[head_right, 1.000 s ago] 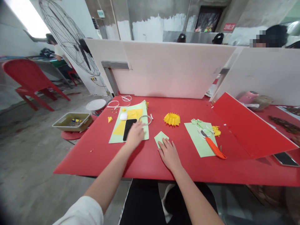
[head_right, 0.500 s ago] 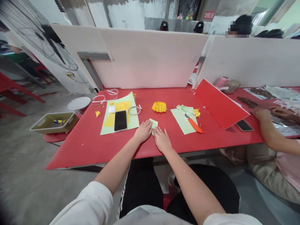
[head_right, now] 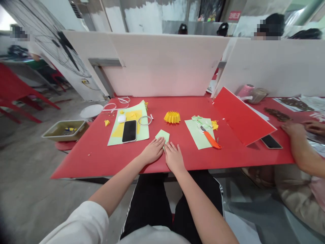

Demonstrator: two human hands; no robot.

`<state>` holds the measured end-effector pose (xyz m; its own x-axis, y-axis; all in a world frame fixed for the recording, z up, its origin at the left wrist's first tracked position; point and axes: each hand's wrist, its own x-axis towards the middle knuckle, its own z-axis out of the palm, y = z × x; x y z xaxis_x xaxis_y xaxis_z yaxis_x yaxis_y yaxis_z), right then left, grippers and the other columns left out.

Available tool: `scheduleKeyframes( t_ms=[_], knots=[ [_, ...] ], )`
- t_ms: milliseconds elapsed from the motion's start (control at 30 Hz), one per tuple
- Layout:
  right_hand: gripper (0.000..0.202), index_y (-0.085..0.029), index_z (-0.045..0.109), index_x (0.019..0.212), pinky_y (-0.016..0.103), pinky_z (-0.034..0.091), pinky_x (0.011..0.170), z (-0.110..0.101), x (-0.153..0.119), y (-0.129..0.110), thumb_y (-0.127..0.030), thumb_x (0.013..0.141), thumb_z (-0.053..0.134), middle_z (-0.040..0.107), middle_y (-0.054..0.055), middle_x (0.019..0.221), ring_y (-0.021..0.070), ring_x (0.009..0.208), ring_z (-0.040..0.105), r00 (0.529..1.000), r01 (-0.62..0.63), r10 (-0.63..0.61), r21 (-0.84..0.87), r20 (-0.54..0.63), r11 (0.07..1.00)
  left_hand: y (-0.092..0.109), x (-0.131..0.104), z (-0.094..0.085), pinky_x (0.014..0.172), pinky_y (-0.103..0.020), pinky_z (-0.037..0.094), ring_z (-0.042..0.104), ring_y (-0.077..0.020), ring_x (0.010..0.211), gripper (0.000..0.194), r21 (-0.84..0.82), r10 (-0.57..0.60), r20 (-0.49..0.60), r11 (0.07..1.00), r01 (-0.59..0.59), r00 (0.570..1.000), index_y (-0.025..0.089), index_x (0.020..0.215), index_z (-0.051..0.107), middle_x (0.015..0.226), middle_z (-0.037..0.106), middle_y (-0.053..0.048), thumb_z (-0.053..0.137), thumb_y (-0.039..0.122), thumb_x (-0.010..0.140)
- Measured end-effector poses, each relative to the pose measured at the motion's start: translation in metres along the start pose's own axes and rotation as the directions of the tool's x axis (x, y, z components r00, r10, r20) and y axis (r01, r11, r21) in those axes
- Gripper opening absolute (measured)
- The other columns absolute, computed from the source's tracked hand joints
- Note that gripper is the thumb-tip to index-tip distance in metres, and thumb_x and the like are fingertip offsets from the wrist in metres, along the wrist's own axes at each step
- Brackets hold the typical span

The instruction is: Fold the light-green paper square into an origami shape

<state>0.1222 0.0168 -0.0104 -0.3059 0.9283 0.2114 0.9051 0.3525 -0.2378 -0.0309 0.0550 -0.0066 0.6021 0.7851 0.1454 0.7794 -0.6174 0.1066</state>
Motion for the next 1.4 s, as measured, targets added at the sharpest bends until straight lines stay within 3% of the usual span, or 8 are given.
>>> scheduleKeyframes(
  t_ms=[100,267,500,667,833,933,1067,1400],
  knots=[
    [0.04,-0.016,0.051,0.127,0.05,0.029,0.106,0.002,0.0,0.001,-0.024,0.094,0.029,0.052,0.009,0.133,0.0243,0.127,0.043,1.0,0.001,0.0,0.021,-0.022,1.0,0.002,-0.017,-0.003,0.11,-0.043,0.024,0.029,-0.0236,0.135,0.053,0.009,0.006,0.0,1.0,-0.006,1.0,0.008,0.137,0.035,0.144,0.035,-0.015,0.027,0.038,0.093],
    [0.037,-0.019,0.055,0.122,0.049,0.029,0.106,0.008,-0.001,0.002,-0.022,0.094,0.031,0.053,0.008,0.132,0.0239,0.126,0.044,0.999,-0.005,0.006,0.01,-0.052,1.0,0.002,-0.033,-0.012,0.11,-0.037,0.026,0.036,-0.0196,0.132,0.049,0.005,0.067,0.004,0.998,-0.067,0.998,0.013,0.135,0.038,0.141,0.042,-0.01,0.031,0.037,0.093],
    [0.036,-0.021,0.058,0.119,0.056,0.028,0.103,0.0,-0.001,0.004,-0.025,0.094,0.033,0.049,0.01,0.135,0.0294,0.129,0.04,0.999,0.044,-0.042,-0.052,0.027,0.998,0.002,-0.021,-0.014,0.096,-0.034,0.041,0.053,-0.0201,0.114,0.03,0.029,0.007,-0.069,1.0,-0.005,0.998,0.016,0.112,0.056,0.126,0.056,-0.009,0.036,0.026,0.092],
    [0.036,-0.018,0.056,0.123,0.053,0.029,0.105,-0.007,0.002,0.018,-0.025,0.093,0.037,0.052,0.011,0.132,0.0284,0.128,0.041,0.967,0.253,-0.25,-0.065,0.056,0.965,-0.004,-0.014,-0.014,0.09,-0.038,0.045,0.056,-0.0227,0.106,0.027,0.056,-0.012,-0.108,0.998,0.018,0.994,0.015,0.106,0.059,0.114,0.061,-0.011,0.039,0.024,0.09],
    [0.037,-0.022,0.054,0.125,0.057,0.03,0.103,-0.002,0.0,0.026,-0.029,0.091,0.041,0.053,0.008,0.132,0.0317,0.127,0.041,0.964,0.266,-0.266,-0.058,-0.001,0.962,-0.012,-0.007,-0.016,0.09,-0.044,0.045,0.056,-0.0273,0.107,0.031,0.047,-0.113,-0.161,0.991,0.122,0.98,0.011,0.102,0.061,0.104,0.064,-0.015,0.034,0.024,0.091],
    [0.036,-0.023,0.055,0.124,0.059,0.027,0.104,0.0,-0.001,0.026,-0.03,0.092,0.04,0.053,0.008,0.132,0.0311,0.127,0.04,0.966,0.257,-0.259,-0.046,-0.021,0.965,-0.007,0.006,-0.014,0.1,-0.043,0.039,0.05,-0.0252,0.118,0.036,0.018,-0.103,-0.155,0.994,0.107,0.983,0.01,0.113,0.058,0.116,0.061,-0.016,0.031,0.022,0.092],
    [0.034,-0.021,0.06,0.117,0.057,0.027,0.104,-0.003,0.0,0.024,-0.03,0.092,0.038,0.056,0.009,0.128,0.0302,0.126,0.042,0.969,0.245,-0.245,-0.028,-0.007,0.969,0.002,0.025,-0.005,0.105,-0.03,0.036,0.043,-0.0164,0.127,0.039,-0.039,0.009,-0.06,0.999,-0.011,0.998,0.013,0.124,0.052,0.132,0.053,-0.008,0.031,0.024,0.093],
    [0.033,-0.014,0.062,0.113,0.052,0.025,0.107,-0.004,-0.007,0.019,-0.018,0.09,0.039,0.062,0.013,0.119,0.0248,0.116,0.051,0.951,0.289,-0.291,-0.034,-0.109,0.957,-0.003,0.033,0.005,0.11,-0.04,0.026,0.03,-0.0201,0.135,0.048,-0.016,-0.055,0.042,0.998,0.056,0.998,0.014,0.136,0.037,0.145,0.036,-0.009,0.019,0.033,0.096]
  ],
)
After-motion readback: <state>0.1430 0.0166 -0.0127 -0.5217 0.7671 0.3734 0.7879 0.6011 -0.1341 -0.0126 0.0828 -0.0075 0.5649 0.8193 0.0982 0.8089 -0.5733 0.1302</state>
